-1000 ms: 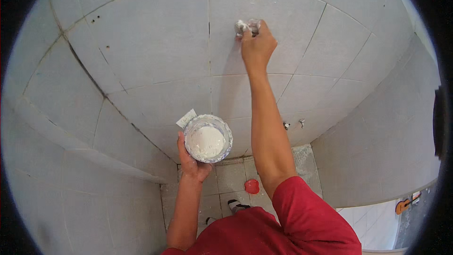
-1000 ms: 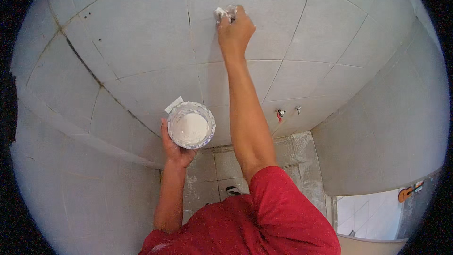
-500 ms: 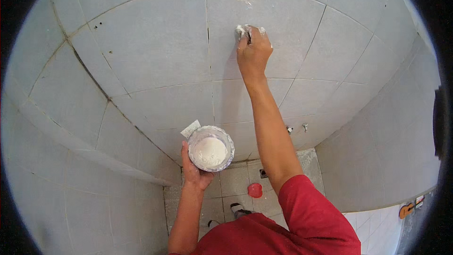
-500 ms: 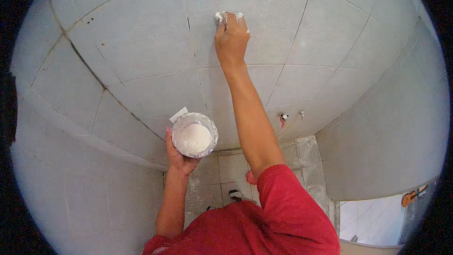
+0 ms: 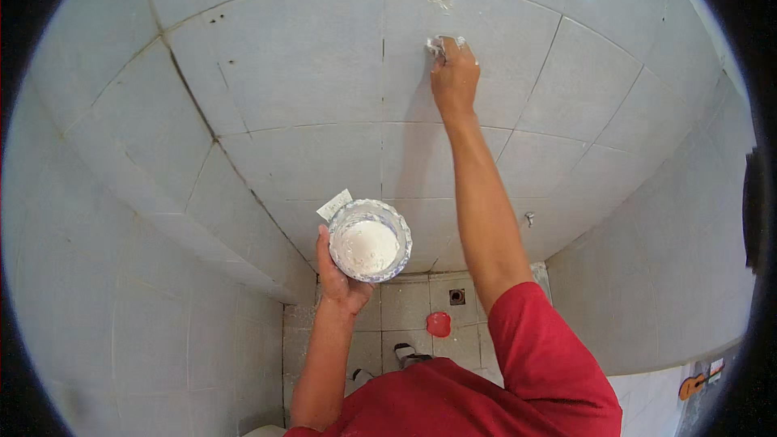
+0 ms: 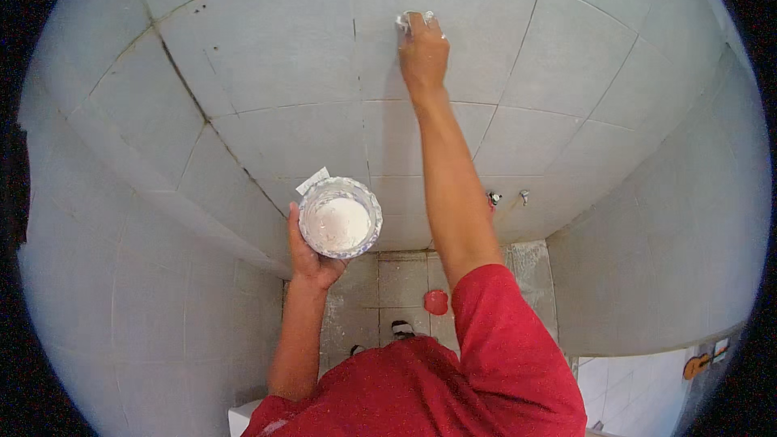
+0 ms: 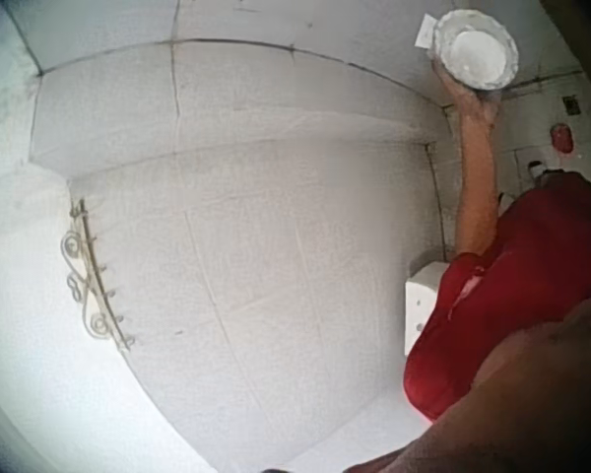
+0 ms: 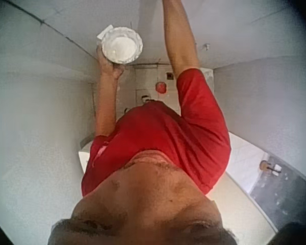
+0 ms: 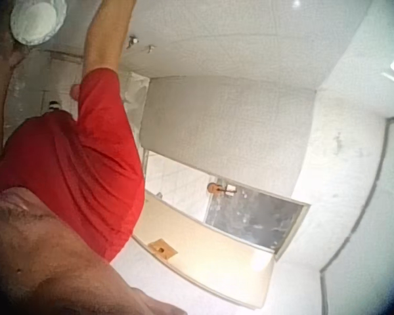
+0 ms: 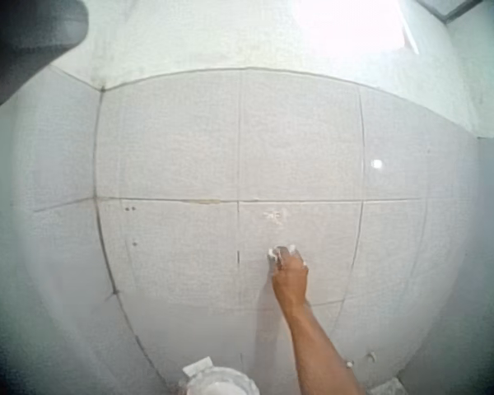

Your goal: The person fills holes and gaps on a tiled bathroom wall, scooping paste from a container using a spatula and applying the paste over the wall tiles with the spatula and by hand.

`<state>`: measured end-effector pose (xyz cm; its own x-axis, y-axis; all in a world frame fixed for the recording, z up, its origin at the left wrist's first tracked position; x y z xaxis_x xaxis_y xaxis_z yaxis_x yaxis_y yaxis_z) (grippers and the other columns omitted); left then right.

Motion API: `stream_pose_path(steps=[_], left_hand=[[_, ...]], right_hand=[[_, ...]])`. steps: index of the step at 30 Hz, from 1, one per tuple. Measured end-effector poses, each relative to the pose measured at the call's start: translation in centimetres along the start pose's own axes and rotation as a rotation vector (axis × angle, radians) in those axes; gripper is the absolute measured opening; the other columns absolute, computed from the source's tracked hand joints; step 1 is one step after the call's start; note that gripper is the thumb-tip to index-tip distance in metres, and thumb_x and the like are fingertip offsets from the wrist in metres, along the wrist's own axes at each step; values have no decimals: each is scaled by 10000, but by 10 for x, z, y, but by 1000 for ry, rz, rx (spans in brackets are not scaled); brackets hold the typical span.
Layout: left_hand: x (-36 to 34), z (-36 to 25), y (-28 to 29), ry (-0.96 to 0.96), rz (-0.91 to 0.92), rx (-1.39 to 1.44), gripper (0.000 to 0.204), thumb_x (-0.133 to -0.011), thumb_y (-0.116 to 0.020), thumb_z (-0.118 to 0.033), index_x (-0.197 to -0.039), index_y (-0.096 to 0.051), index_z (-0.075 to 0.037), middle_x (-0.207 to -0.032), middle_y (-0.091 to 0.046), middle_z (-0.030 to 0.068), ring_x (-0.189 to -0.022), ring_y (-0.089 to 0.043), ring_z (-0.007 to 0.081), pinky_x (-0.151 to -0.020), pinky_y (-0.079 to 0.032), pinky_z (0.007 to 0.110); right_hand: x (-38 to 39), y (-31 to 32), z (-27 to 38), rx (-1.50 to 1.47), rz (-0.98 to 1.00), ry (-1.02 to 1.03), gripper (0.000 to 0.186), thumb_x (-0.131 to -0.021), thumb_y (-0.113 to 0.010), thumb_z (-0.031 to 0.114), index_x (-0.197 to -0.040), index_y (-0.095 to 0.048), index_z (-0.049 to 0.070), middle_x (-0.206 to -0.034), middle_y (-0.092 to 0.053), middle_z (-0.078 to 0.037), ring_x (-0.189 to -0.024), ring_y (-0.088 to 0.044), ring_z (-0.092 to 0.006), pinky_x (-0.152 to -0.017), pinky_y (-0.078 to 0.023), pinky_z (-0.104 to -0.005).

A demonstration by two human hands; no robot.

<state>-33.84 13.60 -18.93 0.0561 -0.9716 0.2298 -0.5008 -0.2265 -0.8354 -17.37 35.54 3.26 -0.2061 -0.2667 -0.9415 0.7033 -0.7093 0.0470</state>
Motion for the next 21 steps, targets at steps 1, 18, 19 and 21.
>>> stream_pose_path(steps=[1, 18, 19, 21], left_hand=[[-3, 1, 0, -6, 14, 9, 767, -880, -385, -712, -1350, -490, -114, -1305, -563, 108, -1186, -560, 302, -984, -474, 487], [0, -2, -9, 59, -23, -36, 796, -860, -374, -748, -1352, -495, -133, -1289, -576, 103, -1156, -581, 300, -939, -501, 495], [0, -2, -9, 56, -17, -28, 796, -861, -367, -749, -1357, -492, -139, -1299, -569, 104, -1161, -575, 305, -945, -494, 502], [-2, 0, -13, 48, 0, -15, 796, -862, -360, -750, -1362, -488, -144, -1308, -562, 104, -1166, -570, 309, -952, -487, 508]], right_hand=[[-5, -2, -4, 11, 51, 49, 128, -801, -637, 59, -924, -648, 22, -850, -620, -201, -753, -611, -398, -661, -489, -477], [-16, -63, -12, -79, 166, -349, 181, -741, -731, 75, -820, -605, -27, -830, -638, -217, -830, -618, -413, -730, -470, -488], [-18, -63, -17, -88, 163, -346, 181, -741, -731, 75, -820, -605, -27, -830, -638, -217, -830, -618, -413, -730, -470, -488], [-33, -57, -5, -10, 178, -11, 187, -754, -723, 98, -776, -581, -23, -730, -628, -211, -698, -611, -406, -663, -471, -466]])
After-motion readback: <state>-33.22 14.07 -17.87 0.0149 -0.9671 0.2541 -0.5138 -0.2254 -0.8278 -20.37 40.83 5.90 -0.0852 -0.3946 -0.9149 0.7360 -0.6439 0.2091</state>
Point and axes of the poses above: each hand's wrist, its own x-axis away from the middle knuckle, its own y-axis out of the back of the hand, z = x × y, the point moved 8 cm from there along -x, towards the middle knuckle
